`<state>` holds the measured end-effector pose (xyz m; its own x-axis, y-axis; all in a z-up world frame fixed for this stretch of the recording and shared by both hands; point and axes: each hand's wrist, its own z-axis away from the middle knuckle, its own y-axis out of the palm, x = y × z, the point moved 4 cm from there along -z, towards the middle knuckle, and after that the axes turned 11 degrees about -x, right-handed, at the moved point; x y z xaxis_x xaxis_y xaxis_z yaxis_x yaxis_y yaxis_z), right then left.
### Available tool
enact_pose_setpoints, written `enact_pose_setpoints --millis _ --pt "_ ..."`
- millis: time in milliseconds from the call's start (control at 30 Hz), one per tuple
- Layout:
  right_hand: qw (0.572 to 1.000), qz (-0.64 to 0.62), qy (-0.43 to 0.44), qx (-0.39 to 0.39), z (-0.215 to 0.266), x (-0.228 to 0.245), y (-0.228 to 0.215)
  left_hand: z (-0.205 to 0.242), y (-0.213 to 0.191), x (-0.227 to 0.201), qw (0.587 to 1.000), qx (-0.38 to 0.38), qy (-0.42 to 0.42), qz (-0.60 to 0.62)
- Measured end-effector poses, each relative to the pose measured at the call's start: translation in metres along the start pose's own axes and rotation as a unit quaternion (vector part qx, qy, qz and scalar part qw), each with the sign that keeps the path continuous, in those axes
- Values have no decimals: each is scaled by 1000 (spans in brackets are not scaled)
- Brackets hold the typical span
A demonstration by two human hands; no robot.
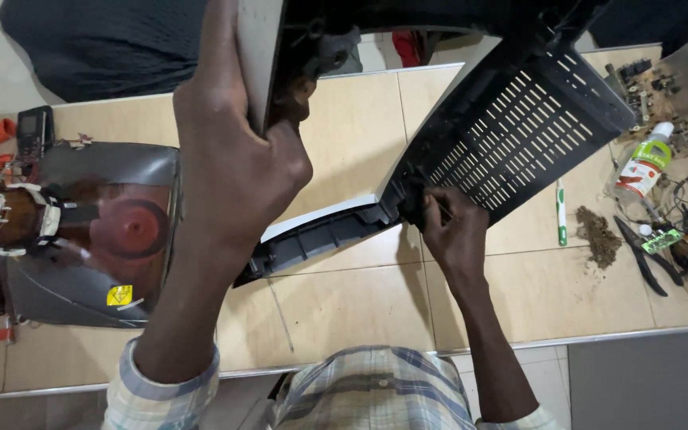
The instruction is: Cleaning the plastic front and back casings of a CRT monitor using a cloth and cleaning solution
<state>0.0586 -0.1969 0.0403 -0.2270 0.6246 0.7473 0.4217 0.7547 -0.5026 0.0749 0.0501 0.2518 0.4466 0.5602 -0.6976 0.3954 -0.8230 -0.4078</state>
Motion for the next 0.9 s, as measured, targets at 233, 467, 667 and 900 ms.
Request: enact_pose_setpoints --millis 233,467,667,900 --pt "999 14 29 9 -7 3 -3 4 -4 -16 999 -14 0 -51" --pt "995 74 4 71 -9 -7 -17 5 -6 -6 999 -37 3 -36" --pt "982 93 95 137 -11 13 -60 3 -11 -5 999 -48 1 13" --pt "940 -39 253 224 37 6 -105 7 -14 -5 999 -47 5 4"
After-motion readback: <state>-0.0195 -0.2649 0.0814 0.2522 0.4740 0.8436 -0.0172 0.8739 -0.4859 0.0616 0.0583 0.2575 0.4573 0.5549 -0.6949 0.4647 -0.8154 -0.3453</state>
